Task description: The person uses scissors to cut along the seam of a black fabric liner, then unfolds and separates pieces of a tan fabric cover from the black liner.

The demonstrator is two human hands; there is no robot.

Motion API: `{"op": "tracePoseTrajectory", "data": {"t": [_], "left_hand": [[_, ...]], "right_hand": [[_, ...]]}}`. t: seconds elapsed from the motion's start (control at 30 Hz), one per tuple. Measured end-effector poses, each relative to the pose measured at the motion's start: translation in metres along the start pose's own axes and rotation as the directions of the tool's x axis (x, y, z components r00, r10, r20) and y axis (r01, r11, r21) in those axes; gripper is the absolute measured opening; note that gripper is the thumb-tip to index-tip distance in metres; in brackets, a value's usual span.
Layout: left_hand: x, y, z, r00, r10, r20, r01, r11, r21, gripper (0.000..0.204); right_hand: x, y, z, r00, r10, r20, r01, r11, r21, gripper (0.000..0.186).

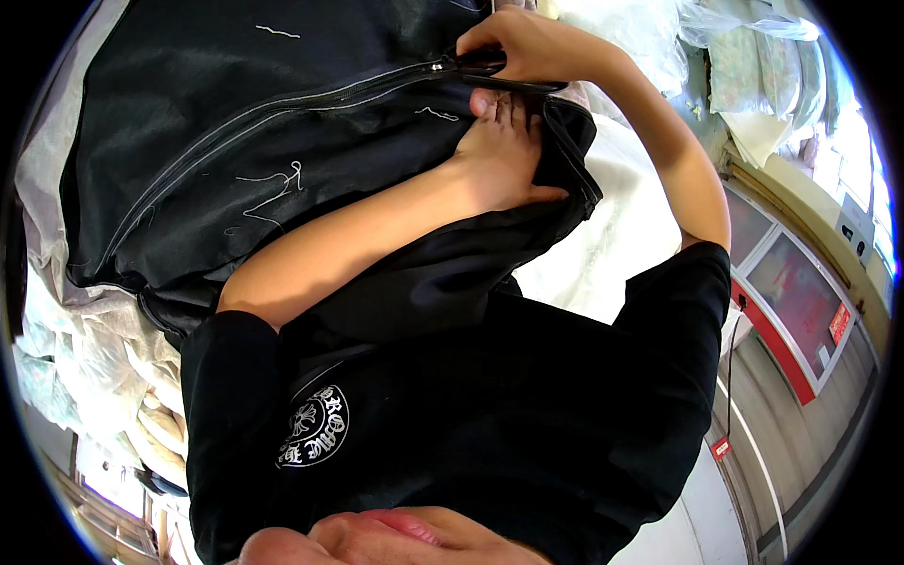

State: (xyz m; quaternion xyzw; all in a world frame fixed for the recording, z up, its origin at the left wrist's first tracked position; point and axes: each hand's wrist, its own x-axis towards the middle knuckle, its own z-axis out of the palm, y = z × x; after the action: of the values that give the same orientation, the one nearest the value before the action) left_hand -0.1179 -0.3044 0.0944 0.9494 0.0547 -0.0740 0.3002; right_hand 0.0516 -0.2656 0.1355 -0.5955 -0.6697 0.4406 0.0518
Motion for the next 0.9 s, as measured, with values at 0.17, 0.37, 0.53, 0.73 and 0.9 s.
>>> {"op": "tracePoseTrajectory", "data": {"t": [0.17,0.37,0.53,0.73,0.9], "left_hand": [[0.000,-0.001,0.006,1.000,0.004,0.010,-0.004,1.000,0.012,0.114],[0.003,0.000,0.010,0.999,-0.006,-0.037,0.009,0.997,0.074,0.115],[0.005,0.000,0.009,0.992,-0.002,0.122,0.006,0.999,-0.033,0.116],[0.003,-0.002,0.012,1.000,0.007,-0.005,-0.007,0.996,0.090,0.117],[0.003,-0.001,0.017,0.996,-0.011,-0.084,0.016,0.998,0.058,0.116]], "right_hand": [[-0.001,-0.017,-0.001,1.000,0.002,-0.018,-0.002,1.000,0.001,0.030],[0.005,-0.044,-0.007,0.999,-0.010,-0.042,0.005,0.995,-0.104,0.031],[0.005,-0.060,0.000,0.994,0.081,-0.079,-0.089,0.991,-0.100,0.045],[-0.001,-0.059,-0.005,0.959,0.277,-0.061,-0.282,0.953,-0.108,0.051],[-0.001,-0.033,-0.017,0.985,0.169,-0.035,-0.170,0.984,-0.057,0.053]]}}
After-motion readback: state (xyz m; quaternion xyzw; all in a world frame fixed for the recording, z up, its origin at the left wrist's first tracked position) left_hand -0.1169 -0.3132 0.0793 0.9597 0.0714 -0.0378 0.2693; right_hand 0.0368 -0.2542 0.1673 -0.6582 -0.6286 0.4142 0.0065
